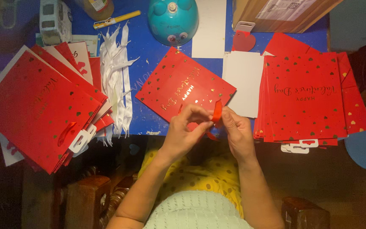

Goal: The person assembles red Valentine's Day gift bags by folding flat pieces into shape, inserting white paper liners, and threading ribbons through the handles. The person handles multiple bags one at a time, alternating between red and white ribbons, and stacks the finished bags on the table.

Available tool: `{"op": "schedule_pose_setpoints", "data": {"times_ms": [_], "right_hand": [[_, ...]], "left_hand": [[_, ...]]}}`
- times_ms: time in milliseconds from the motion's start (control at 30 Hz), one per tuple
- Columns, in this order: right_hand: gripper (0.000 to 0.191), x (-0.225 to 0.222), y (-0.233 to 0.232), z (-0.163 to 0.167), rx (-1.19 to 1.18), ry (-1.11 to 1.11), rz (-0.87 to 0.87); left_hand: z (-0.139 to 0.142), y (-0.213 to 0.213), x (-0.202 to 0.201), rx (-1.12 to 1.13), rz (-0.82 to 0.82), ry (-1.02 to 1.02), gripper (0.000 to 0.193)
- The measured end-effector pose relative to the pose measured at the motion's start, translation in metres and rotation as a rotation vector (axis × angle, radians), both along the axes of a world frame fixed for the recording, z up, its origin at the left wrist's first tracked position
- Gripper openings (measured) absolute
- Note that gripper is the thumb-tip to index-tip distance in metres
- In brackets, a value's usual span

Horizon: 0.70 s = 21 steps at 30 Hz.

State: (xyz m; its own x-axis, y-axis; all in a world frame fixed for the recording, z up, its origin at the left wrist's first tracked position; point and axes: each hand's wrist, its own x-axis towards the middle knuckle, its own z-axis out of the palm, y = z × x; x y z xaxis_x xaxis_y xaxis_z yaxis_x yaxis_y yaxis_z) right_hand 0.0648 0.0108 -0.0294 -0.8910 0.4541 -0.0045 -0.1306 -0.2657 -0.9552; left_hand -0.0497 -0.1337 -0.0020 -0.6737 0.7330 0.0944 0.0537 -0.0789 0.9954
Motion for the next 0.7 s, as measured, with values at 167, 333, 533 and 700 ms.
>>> {"op": "schedule_pose_setpoints", "data": {"times_ms": [167,333,533,700], "right_hand": [[0.027,0.005,0.012,-0.020,-0.264,0.059,-0.049],[0.025,0.015,0.030,-0.020,-0.367,0.066,-0.167],[0.023,0.023,0.050,-0.001,-0.518,0.159,-0.208],[0.026,0.035,0.061,0.011,-0.628,0.316,-0.040]], "left_hand": [[0.000,-0.001,0.011,-0.114,-0.092,-0.017,0.019],[-0.005,-0.006,0.013,-0.247,-0.186,-0.101,0.014],[-0.014,-0.010,0.018,-0.205,-0.180,0.143,0.018],[-0.015,-0.009,0.000,-0.356,0.034,0.478,0.032]]}}
